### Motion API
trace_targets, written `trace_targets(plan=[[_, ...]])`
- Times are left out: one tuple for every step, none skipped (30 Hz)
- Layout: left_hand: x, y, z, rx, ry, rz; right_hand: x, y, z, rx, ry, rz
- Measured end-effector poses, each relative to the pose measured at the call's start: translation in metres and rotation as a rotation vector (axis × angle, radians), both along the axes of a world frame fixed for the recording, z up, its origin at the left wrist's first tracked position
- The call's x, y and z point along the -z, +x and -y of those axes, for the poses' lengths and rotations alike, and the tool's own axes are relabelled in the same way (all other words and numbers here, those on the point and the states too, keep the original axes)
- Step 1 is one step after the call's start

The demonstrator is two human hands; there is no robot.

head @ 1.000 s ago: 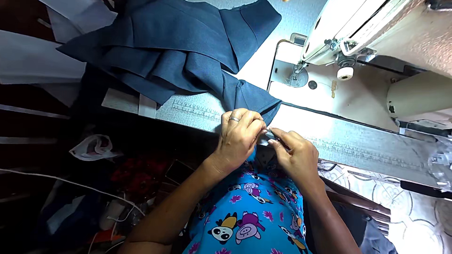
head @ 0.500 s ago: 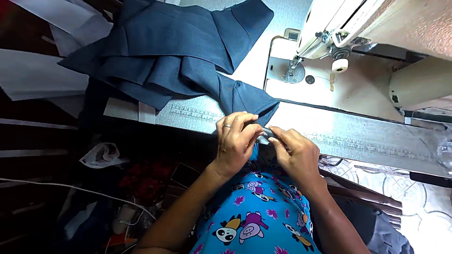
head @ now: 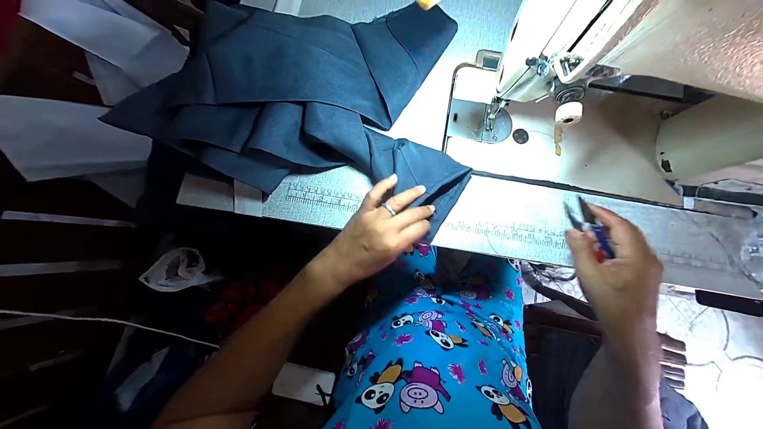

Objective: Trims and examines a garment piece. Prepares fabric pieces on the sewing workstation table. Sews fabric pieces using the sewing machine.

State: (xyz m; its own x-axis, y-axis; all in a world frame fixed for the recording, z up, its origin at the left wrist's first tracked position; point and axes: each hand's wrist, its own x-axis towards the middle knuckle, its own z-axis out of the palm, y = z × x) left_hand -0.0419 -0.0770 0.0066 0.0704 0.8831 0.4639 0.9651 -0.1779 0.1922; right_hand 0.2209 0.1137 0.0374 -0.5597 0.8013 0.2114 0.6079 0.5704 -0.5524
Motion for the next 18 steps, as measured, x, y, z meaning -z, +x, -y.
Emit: trace_targets(plan=[[0.002,-0.005,-0.005,-0.021,0.011,0.091,0.002,-0.011,0.005,-0.085,-0.046,-0.078],[0.002,-0.005,-0.010,-0.054,0.031,0.258,0.003,-0.023,0.010,-0.158,-0.100,-0.154],[-0.002,0.000,-0.015,-0.104,0.049,0.501,0.004,-0.035,0.015,-0.218,-0.151,-0.233],[-0.007,0.007,-0.021,-0.176,0.072,0.774,0.005,-0.045,0.019,-0.267,-0.201,-0.301],[-0.014,0.012,-0.027,-0.247,0.103,1.032,0.006,-0.053,0.022,-0.308,-0.238,-0.356],[-0.021,0.016,-0.034,-0.306,0.136,1.262,0.008,-0.061,0.024,-0.339,-0.247,-0.388],[-0.027,0.017,-0.039,-0.354,0.158,1.438,0.010,-0.068,0.027,-0.359,-0.227,-0.404],[-0.033,0.018,-0.043,-0.396,0.170,1.564,0.012,-0.075,0.028,-0.370,-0.188,-0.406],[-0.037,0.018,-0.046,-0.430,0.181,1.656,0.013,-0.081,0.031,-0.370,-0.145,-0.403],[-0.040,0.018,-0.047,-0.445,0.191,1.724,0.015,-0.088,0.033,-0.365,-0.108,-0.399],[-0.042,0.018,-0.047,-0.451,0.206,1.776,0.016,-0.094,0.034,-0.358,-0.078,-0.395],[-0.043,0.018,-0.047,-0.460,0.219,1.813,0.017,-0.099,0.035,-0.355,-0.059,-0.392],[-0.044,0.018,-0.047,-0.472,0.230,1.839,0.017,-0.103,0.036,-0.357,-0.040,-0.389],[-0.045,0.018,-0.046,-0.483,0.236,1.858,0.017,-0.108,0.036,-0.361,-0.016,-0.392],[-0.046,0.018,-0.046,-0.490,0.243,1.879,0.017,-0.113,0.036,-0.366,0.006,-0.398],[-0.047,0.017,-0.045,-0.493,0.250,1.898,0.016,-0.116,0.036,-0.369,0.018,-0.403],[-0.048,0.017,-0.044,-0.492,0.260,1.918,0.016,-0.119,0.036,-0.371,0.013,-0.404],[-0.049,0.017,-0.044,-0.493,0.274,1.937,0.016,-0.122,0.037,-0.370,0.000,-0.406]])
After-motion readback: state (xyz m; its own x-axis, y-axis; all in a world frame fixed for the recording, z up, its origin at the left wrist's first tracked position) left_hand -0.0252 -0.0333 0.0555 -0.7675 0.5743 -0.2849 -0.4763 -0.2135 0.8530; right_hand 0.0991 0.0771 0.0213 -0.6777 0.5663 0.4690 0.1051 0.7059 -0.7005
